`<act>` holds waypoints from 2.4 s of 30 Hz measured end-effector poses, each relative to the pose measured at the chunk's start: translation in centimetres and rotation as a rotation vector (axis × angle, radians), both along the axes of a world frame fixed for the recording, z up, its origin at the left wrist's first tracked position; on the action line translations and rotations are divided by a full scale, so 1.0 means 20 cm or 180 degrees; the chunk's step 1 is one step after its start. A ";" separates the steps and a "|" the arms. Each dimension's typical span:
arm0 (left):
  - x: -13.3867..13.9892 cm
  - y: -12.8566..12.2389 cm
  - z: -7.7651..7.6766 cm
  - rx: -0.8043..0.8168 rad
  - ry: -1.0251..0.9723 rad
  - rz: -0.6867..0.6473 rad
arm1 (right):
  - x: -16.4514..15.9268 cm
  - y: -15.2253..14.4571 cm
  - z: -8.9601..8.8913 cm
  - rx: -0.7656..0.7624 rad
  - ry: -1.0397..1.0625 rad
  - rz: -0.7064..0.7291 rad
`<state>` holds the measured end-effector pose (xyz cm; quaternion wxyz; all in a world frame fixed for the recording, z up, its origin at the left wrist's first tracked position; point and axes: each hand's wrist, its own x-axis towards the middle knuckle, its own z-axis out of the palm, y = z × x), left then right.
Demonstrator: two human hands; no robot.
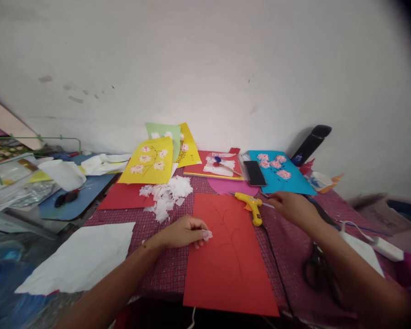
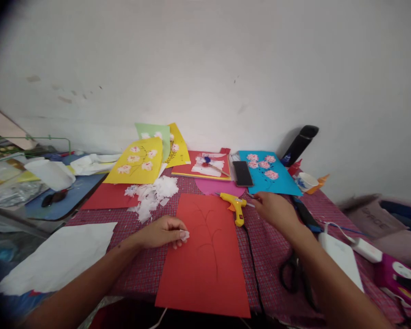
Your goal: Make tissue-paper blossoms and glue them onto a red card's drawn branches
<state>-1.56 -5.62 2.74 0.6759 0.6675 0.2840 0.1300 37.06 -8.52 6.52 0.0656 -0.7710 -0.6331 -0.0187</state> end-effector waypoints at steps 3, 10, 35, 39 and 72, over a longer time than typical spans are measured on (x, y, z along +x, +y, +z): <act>0.00 0.01 0.00 0.0033 -0.0027 0.0161 | -0.15 -0.01 0.06 -0.0071 0.0339 0.0266; 0.00 0.04 -0.04 0.0086 -0.0092 0.0552 | -0.15 -0.06 0.15 0.0210 0.0504 0.0159; 0.03 0.04 -0.03 -0.0205 -0.0062 0.0811 | -0.43 0.37 0.12 -0.0157 0.0173 0.0346; 0.03 0.04 -0.04 -0.0202 -0.0072 0.0817 | -0.43 0.67 0.09 -0.0142 0.0182 0.0151; 0.08 0.11 0.00 -0.0400 -0.0382 0.1782 | -0.73 0.11 -0.03 0.1893 0.4126 0.0924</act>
